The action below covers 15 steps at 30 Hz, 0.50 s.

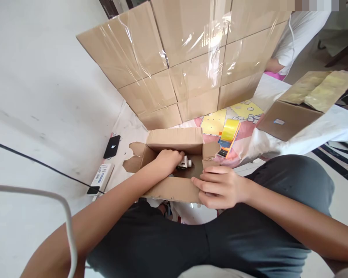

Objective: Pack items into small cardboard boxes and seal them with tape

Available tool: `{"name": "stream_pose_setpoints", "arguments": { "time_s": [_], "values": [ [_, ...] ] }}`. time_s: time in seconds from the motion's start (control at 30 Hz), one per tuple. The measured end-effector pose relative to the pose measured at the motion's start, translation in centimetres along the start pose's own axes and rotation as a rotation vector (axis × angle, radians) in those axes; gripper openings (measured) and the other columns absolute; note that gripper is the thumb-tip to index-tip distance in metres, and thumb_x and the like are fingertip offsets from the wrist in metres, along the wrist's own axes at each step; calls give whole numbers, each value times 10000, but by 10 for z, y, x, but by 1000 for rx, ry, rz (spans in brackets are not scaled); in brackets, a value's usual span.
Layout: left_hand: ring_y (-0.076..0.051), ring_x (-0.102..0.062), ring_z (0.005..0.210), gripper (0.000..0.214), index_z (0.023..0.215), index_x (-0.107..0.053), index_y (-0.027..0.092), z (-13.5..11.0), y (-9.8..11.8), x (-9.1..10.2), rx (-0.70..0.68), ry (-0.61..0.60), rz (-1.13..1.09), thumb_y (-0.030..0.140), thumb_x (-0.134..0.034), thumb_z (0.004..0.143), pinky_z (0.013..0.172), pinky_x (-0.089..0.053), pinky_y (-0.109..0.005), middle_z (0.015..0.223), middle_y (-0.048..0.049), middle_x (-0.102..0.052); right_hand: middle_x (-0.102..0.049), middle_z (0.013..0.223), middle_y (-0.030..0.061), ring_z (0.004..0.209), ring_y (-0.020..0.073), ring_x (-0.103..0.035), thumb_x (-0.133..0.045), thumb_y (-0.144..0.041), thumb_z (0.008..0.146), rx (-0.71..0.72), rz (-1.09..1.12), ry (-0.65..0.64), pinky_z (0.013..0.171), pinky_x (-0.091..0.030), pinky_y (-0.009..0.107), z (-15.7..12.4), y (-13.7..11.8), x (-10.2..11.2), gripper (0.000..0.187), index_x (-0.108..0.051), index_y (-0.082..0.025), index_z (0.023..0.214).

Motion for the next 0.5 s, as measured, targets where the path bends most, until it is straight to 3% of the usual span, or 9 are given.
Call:
{"name": "stream_pose_setpoints", "arguments": {
  "time_s": [0.27, 0.5],
  "values": [
    [-345, -732, 1052, 589, 1257, -599, 170, 16, 9, -8, -25, -30, 61, 248, -863, 736, 847, -566, -394, 1135, -165, -755, -764, 969, 51, 693, 133, -630, -635, -189, 926, 49, -9, 8, 712, -571, 306, 1, -5, 3, 170, -625, -223, 759],
    [-347, -738, 1005, 514, 1236, -612, 135, 10, 26, -10, -69, 12, 136, 216, -803, 766, 821, -570, -407, 1126, -199, -747, -766, 1026, 36, 686, 115, -613, -625, -200, 962, 56, -48, 0, 707, -554, 288, -12, -15, 6, 174, -621, -218, 789]
  ]
}}
Point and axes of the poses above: each hand's wrist, its own z-axis towards the middle knuckle, its own x-axis out of the back of the hand, y = z × x, the point moved 4 cm from there along z, towards the middle knuckle
